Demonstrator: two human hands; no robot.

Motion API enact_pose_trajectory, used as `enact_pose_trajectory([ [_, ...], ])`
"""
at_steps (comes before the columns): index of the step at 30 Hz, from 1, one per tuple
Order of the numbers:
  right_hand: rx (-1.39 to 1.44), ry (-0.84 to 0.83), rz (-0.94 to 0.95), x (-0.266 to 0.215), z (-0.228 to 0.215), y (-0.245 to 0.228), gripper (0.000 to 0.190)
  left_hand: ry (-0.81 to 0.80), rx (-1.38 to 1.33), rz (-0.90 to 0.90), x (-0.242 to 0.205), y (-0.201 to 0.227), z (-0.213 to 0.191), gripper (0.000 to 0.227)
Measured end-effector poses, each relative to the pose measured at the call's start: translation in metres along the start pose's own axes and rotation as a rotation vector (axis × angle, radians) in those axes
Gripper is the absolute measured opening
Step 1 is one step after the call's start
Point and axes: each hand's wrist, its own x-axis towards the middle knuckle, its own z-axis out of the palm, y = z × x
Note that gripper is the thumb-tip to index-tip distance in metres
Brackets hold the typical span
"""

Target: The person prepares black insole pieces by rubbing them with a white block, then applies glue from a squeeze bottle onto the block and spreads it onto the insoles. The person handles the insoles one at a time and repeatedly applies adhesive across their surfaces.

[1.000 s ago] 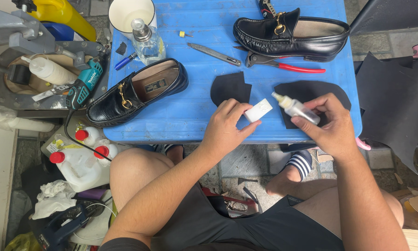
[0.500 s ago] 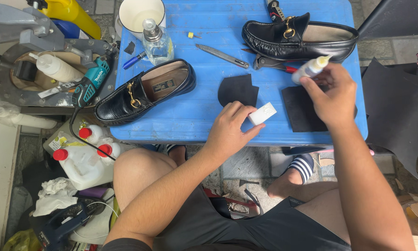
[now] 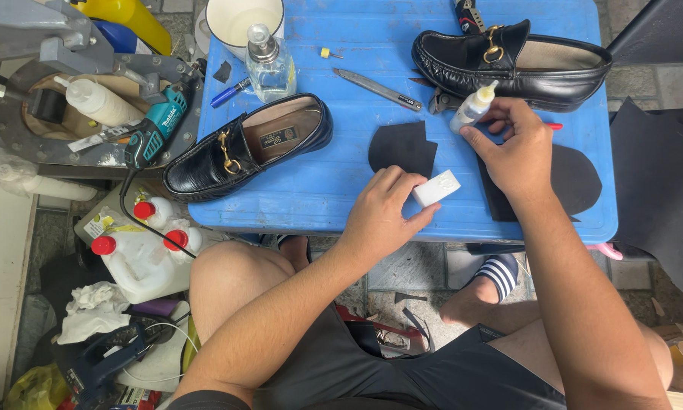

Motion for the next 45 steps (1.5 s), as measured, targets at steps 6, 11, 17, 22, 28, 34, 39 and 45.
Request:
enact_pose_trajectory([
  [6,-0.067,0.04,-0.008,-0.004,-0.009,-0.008,0.043,0.008,0.005,0.007,0.003,0.002,-0.001,0.036],
  [11,-0.066,0.085,0.196,-0.053,-0.029,-0.033,0.019,0.022,-0.115,-0.075,0.005,0.01,0.001,0.037],
  [17,0.833,0.044,0.817,-0.102,-0.032,-0.047,0.016,0.081,-0.192,-0.039,0.018,0.037,0.029,0.037],
  [22,1.077,0.122,0.932,-0.115,-0.05,-0.029,0.017,0.085,-0.206,-0.031,0.023,0.06,0.061,0.04],
  [28,1.059,0.186,0.848,-0.121,-0.077,0.005,0.012,0.005,-0.222,0.014,0.027,0.079,0.089,0.045],
  [34,0.889,0.262,0.789,-0.116,-0.113,0.029,0.013,-0.027,0.044,-0.164,0.048,0.056,0.088,0.052],
  [39,0.887,0.237,0.735,-0.119,-0.124,0.037,0.015,-0.081,0.134,-0.262,0.068,0.043,0.098,0.081],
  [45,0.804,0.146,0.616,-0.124,-0.128,0.032,0.017,-0.085,-0.138,-0.426,0.078,0.034,0.107,0.074],
])
